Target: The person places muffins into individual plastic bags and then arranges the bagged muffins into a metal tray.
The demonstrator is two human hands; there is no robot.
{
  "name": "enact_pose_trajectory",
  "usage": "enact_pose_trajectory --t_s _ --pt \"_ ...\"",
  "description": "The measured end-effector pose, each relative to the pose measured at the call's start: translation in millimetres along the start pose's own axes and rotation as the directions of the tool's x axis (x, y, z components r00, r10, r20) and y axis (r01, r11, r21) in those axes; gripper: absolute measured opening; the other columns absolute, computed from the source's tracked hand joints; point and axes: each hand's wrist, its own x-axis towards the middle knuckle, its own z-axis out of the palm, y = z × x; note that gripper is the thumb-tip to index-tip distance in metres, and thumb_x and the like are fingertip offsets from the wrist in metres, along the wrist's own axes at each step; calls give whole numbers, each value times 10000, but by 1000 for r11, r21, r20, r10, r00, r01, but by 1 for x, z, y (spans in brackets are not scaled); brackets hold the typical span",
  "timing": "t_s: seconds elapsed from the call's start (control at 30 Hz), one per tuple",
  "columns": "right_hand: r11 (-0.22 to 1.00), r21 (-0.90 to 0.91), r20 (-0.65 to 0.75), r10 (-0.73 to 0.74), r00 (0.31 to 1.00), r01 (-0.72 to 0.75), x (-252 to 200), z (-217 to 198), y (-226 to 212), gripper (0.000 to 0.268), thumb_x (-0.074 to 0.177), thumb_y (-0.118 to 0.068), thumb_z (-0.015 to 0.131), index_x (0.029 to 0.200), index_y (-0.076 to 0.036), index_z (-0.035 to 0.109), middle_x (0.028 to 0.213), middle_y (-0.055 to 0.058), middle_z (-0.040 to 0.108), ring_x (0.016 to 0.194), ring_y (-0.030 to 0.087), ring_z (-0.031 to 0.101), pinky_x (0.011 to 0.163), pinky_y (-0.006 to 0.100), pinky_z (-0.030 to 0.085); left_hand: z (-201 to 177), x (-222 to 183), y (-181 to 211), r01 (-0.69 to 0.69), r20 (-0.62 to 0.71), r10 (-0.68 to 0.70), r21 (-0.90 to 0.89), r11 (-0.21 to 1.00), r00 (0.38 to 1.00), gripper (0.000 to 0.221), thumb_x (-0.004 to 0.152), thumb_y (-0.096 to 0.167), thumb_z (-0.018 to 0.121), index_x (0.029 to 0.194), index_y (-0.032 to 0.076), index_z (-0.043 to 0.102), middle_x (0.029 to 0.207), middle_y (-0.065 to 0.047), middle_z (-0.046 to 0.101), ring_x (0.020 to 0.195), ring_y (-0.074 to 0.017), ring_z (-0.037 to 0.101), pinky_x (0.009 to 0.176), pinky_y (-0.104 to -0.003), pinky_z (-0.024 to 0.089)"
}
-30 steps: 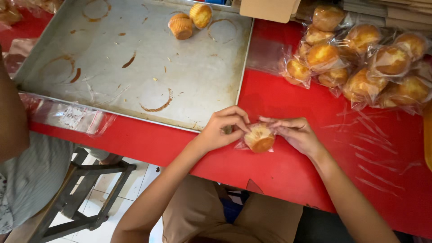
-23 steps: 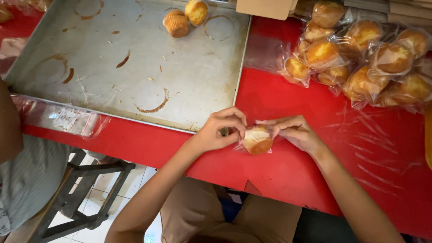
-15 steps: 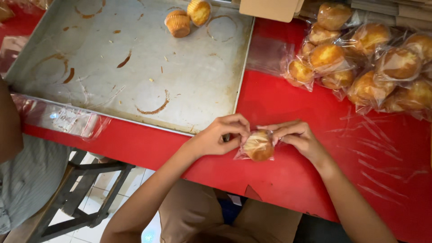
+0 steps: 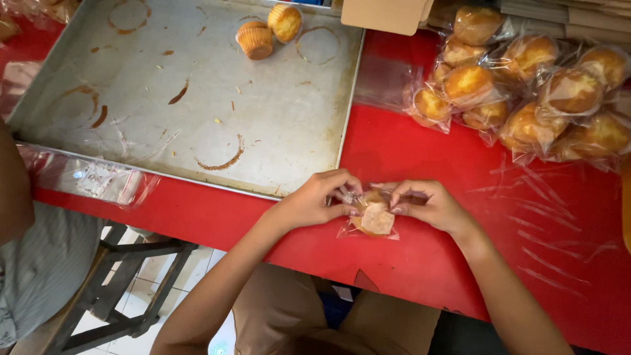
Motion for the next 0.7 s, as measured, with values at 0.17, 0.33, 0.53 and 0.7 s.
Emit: enact_pose_trajectory --t_s 0.17,0.33,0.53,0.7 --pt "981 167 -10 104 995 -100 -5 -15 42 624 727 96 836 1263 14 527 1126 236 712 1019 310 741 860 432 620 2 1 -10 68 5 -68 -117 991 998 478 856 48 806 1283 -18 601 1081 -249 617 951 -356 686 859 -457 621" --pt "974 218 87 50 995 -68 -2 0 36 872 729 -29 857 1489 -11 431 1269 263 674 1086 277 708 915 401 589 7 -1 -15 42 5 -42 -199 979 999 517 844 39 823 1318 -2 621 1084 -205 625 934 -255 687 866 -384 623" --pt "957 287 26 -38 999 29 -11 14 44 746 665 -191 890 1282 140 632 1082 247 744 764 246 745 606 345 660 18 -14 -31 0 -43 -24 -483 876 999 326 860 -40 786 1172 -7 696 1108 -133 643 1006 -192 711 891 -312 618" --pt "923 376 -225 10 974 78 -13 27 21 809 715 -406 845 1308 100 630 1180 224 732 982 259 741 813 365 625 30 -15 -39 -110 -283 -94 -630 769 955 290 872 -11 777 1135 -72 672 1104 -159 629 1003 -224 708 875 -318 595"
